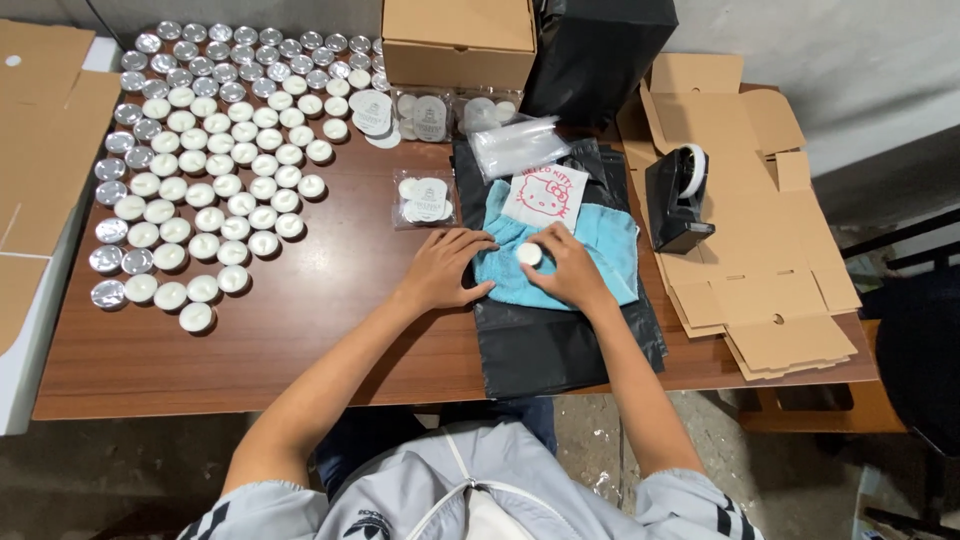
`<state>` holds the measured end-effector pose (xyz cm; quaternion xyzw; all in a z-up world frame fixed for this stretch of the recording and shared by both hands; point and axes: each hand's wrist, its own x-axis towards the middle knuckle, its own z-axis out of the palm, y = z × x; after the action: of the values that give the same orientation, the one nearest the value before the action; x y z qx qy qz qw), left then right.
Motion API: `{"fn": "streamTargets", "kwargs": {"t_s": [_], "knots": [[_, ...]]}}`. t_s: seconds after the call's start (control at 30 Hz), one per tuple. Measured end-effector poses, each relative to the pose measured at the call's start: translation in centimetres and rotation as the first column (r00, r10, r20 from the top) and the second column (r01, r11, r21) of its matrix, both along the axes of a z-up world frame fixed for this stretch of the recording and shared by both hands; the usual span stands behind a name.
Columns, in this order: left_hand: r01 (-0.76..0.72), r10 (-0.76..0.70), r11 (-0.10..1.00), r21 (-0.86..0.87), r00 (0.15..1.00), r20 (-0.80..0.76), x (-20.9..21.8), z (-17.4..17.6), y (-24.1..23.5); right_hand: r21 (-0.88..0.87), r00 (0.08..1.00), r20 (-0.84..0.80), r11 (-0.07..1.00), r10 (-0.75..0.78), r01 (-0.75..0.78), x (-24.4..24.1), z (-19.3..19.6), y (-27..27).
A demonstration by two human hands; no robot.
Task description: The person is picking up small tealight candles from a table and placing them into small plastic bags as part of a packaging process.
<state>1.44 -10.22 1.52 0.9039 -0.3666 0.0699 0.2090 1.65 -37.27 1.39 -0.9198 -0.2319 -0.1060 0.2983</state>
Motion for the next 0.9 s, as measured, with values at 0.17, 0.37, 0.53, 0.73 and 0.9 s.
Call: {"fn": "streamTargets", "kwargs": {"t_s": [0.17, 0.37, 0.53, 0.73, 0.9], "knots": [[0.002, -0.002, 1.0, 0.0, 1.0, 0.005, 0.2, -0.3, -0.1, 0.002, 0.992, -0.106, 0.998, 0.062, -0.062, -1.5, 1.5, 0.8], [-0.001, 0.001, 1.0, -0.013, 1.0, -0.006, -0.2, -0.1, -0.2, -0.059, 0.993, -0.113, 0.998, 0.02, -0.027, -1.2, -0.2, 0.5], [0.01, -0.01, 1.0, -0.008, 0.999, -0.044, -0.2, 0.1, -0.1, -0.083, 0.992, -0.107, 0.995, -0.059, 0.05, -1.1, -0.6, 0.1], [0.001, -0.001, 1.0, -0.006, 0.997, -0.08, 0.0, 0.4, 0.2, 0.174, 0.954, -0.298, 0.983, -0.008, 0.062, 3.8, 1.4, -1.7], [0.004, -0.009, 0.999, -0.04, 0.993, -0.118, -0.1, 0.6, 0.4, -0.14, 0.924, 0.136, 0.916, -0.358, 0.376, 20.5, -0.9, -6.8]]}}
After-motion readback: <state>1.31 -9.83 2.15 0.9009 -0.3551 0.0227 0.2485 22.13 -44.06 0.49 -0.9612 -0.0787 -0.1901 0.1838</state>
